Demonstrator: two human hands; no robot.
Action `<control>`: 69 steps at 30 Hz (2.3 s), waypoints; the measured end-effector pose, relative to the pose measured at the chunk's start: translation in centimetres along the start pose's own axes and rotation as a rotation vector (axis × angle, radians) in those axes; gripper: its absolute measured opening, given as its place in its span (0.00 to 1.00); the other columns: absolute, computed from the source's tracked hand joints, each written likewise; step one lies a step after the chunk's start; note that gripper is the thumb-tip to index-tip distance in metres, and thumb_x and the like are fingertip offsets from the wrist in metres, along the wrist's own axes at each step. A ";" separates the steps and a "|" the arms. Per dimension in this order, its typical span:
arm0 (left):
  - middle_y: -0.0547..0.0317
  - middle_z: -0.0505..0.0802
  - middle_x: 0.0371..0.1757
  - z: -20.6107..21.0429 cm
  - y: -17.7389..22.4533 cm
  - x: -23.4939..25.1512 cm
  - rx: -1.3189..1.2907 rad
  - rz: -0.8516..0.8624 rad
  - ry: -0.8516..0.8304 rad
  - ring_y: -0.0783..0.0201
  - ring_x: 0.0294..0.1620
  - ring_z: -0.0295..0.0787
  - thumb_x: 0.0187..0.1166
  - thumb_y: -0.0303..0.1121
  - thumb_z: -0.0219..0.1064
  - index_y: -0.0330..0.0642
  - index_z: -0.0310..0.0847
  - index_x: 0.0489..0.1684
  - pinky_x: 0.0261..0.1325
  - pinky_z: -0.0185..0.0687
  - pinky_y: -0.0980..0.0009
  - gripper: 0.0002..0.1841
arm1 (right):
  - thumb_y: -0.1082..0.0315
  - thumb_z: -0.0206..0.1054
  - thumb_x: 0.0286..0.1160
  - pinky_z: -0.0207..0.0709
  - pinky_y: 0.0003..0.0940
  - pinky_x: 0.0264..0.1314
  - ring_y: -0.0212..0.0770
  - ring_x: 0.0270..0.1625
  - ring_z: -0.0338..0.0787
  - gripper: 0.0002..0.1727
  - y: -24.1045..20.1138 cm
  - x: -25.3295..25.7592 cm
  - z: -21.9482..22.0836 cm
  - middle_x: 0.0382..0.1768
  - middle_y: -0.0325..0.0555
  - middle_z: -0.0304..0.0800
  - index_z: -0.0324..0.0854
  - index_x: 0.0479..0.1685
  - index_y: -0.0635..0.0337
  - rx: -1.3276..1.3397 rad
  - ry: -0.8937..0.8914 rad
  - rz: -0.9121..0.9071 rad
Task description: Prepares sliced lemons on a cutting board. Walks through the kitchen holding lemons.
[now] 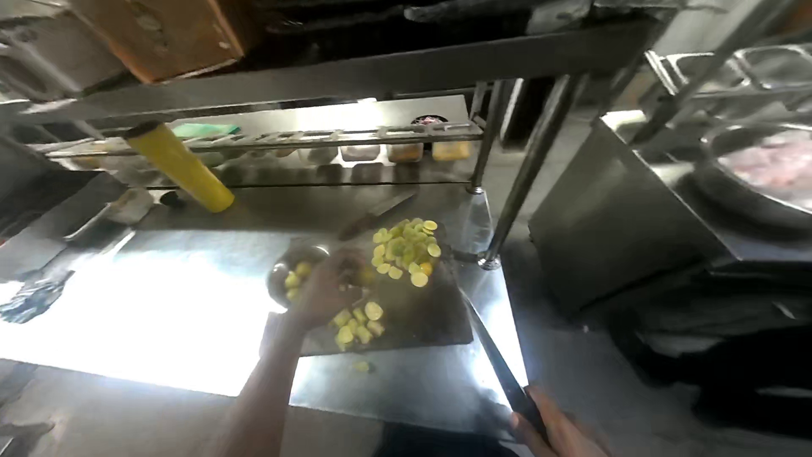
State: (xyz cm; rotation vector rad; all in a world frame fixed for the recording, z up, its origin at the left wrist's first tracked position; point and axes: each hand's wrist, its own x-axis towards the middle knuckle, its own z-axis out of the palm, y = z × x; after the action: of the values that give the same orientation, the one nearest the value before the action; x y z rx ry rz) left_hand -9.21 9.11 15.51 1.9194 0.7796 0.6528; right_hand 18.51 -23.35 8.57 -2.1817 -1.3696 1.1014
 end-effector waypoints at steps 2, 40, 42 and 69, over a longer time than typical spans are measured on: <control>0.60 0.92 0.61 4.1 -0.4 -0.3 -0.020 -0.008 0.029 0.60 0.56 0.92 0.59 0.19 0.80 0.47 0.81 0.61 0.58 0.93 0.59 0.28 | 0.49 0.59 0.87 0.88 0.61 0.42 0.57 0.34 0.94 0.25 -1.1 0.2 -0.2 0.33 0.54 0.91 0.72 0.70 0.58 -0.015 -0.031 0.046; 0.55 0.92 0.52 16.9 -8.5 -2.7 0.121 0.245 0.169 0.68 0.51 0.91 0.69 0.31 0.81 0.39 0.90 0.46 0.56 0.91 0.70 0.11 | 0.56 0.55 0.90 0.86 0.52 0.49 0.54 0.46 0.94 0.16 -11.1 9.7 -0.2 0.40 0.50 0.89 0.65 0.68 0.53 -0.478 -0.205 0.077; 0.57 0.92 0.52 16.9 -8.4 -2.9 0.126 0.235 0.168 0.68 0.51 0.91 0.71 0.33 0.79 0.40 0.90 0.46 0.57 0.91 0.69 0.10 | 0.60 0.55 0.89 0.86 0.56 0.50 0.58 0.48 0.94 0.18 -10.1 8.2 -0.4 0.43 0.53 0.89 0.64 0.72 0.54 -0.479 -0.258 0.112; 0.57 0.89 0.52 16.8 -8.5 -2.9 0.161 0.222 0.187 0.70 0.48 0.89 0.78 0.29 0.70 0.42 0.90 0.48 0.53 0.89 0.71 0.06 | 0.56 0.48 0.92 0.84 0.58 0.50 0.60 0.50 0.93 0.18 -9.0 4.3 -1.5 0.44 0.56 0.89 0.66 0.70 0.55 -0.469 -0.269 0.089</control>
State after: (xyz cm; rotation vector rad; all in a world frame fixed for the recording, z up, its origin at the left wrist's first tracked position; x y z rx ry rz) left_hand -1.27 0.59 0.42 2.1333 0.7601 0.9411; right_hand 15.17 -15.10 13.35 -2.5045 -1.8167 1.2421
